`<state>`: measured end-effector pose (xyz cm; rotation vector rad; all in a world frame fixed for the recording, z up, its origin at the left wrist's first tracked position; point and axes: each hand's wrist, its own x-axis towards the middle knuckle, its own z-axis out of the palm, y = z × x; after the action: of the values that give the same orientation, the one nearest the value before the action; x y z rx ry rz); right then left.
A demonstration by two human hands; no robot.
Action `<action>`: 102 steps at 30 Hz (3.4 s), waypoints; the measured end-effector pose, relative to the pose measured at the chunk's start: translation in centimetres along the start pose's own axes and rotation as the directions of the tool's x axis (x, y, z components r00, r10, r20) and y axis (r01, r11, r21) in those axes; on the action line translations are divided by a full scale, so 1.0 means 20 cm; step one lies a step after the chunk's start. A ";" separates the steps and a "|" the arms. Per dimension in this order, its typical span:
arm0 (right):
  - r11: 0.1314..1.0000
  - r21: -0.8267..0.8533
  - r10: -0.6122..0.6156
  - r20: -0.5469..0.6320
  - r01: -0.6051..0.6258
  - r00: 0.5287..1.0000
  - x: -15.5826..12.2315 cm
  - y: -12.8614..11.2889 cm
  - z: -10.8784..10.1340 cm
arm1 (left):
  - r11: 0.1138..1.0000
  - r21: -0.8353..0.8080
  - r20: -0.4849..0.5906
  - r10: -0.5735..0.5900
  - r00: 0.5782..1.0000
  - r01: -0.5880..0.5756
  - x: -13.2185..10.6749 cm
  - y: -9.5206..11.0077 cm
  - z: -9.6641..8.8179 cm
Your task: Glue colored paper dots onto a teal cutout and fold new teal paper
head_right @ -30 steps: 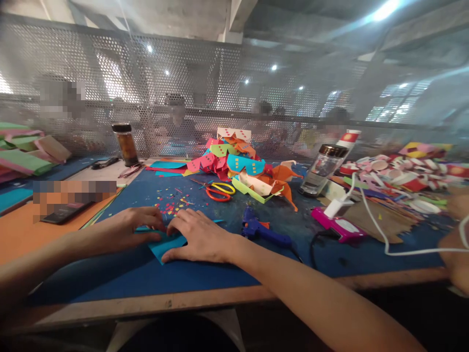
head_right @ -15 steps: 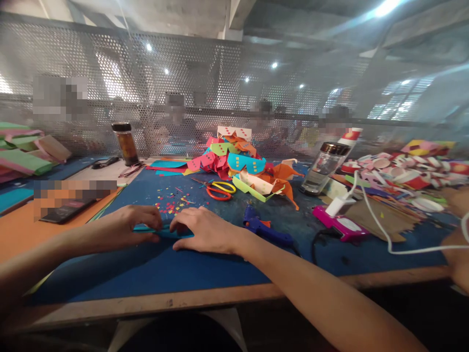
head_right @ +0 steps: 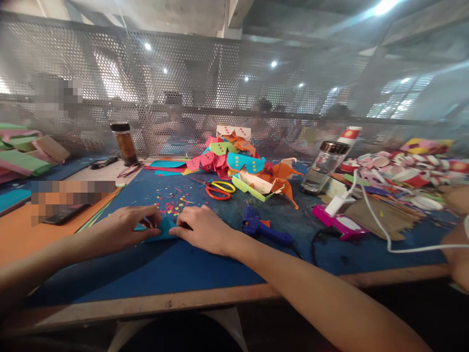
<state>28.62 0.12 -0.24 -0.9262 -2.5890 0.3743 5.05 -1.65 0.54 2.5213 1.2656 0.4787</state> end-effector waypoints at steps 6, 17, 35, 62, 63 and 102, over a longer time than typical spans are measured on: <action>0.998 -0.062 0.008 -0.029 -0.009 1.000 0.00 0.00 0.01 | 0.993 0.104 -0.090 0.071 0.993 -0.062 -0.08 0.00 0.05; 0.996 -0.088 0.004 -0.002 -0.004 1.000 -0.02 0.00 0.02 | 0.908 0.257 -0.077 0.361 0.929 -0.331 -0.14 -0.02 0.07; 0.996 -0.087 0.026 -0.020 -0.028 0.999 -0.01 -0.01 0.03 | 0.882 0.239 -0.031 0.425 0.905 -0.406 -0.16 0.00 0.06; 0.993 -0.118 0.026 -0.010 -0.027 1.000 0.00 -0.01 0.03 | 0.880 0.275 0.029 0.396 0.918 -0.388 -0.16 0.00 0.05; 0.992 -0.123 0.027 -0.009 -0.028 1.000 0.00 -0.01 0.03 | 0.878 0.277 0.030 0.398 0.917 -0.390 -0.16 0.00 0.05; 0.993 -0.053 0.111 0.059 -0.108 0.992 0.00 -0.07 0.02 | 0.902 0.255 0.090 0.336 0.938 -0.348 -0.17 0.05 0.01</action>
<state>27.68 -1.02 -0.13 -1.0945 -2.6207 0.3749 4.02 -5.08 0.15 2.9853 0.9222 0.3394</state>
